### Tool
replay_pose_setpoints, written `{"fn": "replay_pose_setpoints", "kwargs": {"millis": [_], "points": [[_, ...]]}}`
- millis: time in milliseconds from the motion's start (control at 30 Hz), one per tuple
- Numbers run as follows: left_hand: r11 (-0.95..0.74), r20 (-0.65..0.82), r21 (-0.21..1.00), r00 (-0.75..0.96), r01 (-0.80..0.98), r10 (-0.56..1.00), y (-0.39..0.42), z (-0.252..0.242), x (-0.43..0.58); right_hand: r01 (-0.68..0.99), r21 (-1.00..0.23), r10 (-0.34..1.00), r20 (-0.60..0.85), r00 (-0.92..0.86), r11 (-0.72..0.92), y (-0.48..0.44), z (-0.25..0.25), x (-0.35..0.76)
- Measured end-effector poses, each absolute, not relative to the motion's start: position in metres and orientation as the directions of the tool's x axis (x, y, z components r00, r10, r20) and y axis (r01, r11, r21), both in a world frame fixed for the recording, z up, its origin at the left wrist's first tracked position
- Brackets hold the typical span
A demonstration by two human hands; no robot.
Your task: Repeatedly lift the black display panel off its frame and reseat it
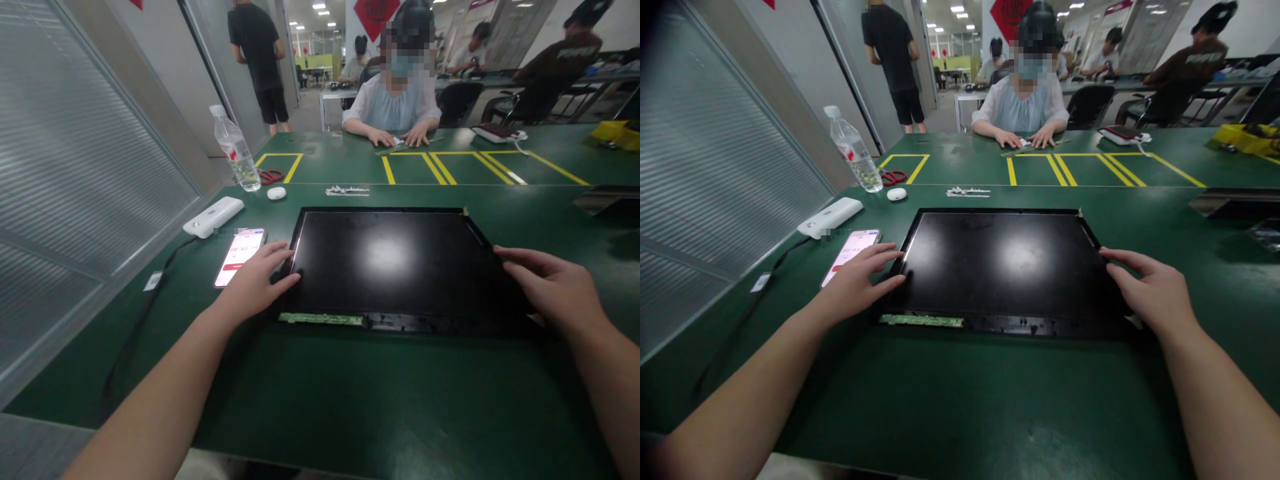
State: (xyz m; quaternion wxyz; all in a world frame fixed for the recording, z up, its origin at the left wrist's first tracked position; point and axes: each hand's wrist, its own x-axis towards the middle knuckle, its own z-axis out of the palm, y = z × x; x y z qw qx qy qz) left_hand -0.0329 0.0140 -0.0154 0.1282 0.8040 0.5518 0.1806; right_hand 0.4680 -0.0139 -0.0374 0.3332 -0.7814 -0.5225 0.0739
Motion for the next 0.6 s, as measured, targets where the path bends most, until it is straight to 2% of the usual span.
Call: {"fn": "replay_pose_setpoints", "kwargs": {"millis": [100, 233, 300, 400, 600], "points": [[-0.266, 0.081, 0.36, 0.254, 0.894, 0.964, 0.016, -0.024, -0.031, 0.689, -0.624, 0.82, 0.131, 0.557, -0.368, -0.012, -0.035, 0.473], [-0.245, -0.002, 0.304, 0.257, 0.921, 0.966, 0.017, -0.03, -0.03, 0.739, -0.496, 0.849, 0.006, 0.528, -0.456, -0.006, -0.037, 0.479], [-0.248, -0.018, 0.293, 0.264, 0.924, 0.964, 0.016, -0.031, -0.03, 0.797, -0.419, 0.883, -0.022, 0.469, -0.434, -0.003, -0.042, 0.481], [-0.246, -0.011, 0.293, 0.261, 0.924, 0.965, 0.016, -0.031, -0.03, 0.873, -0.337, 0.924, 0.026, 0.382, -0.352, -0.002, -0.048, 0.481], [-0.283, 0.068, 0.286, 0.276, 0.915, 0.959, 0.019, -0.033, -0.028, 0.888, -0.287, 0.926, 0.003, 0.377, -0.361, -0.003, -0.045, 0.474]]}}
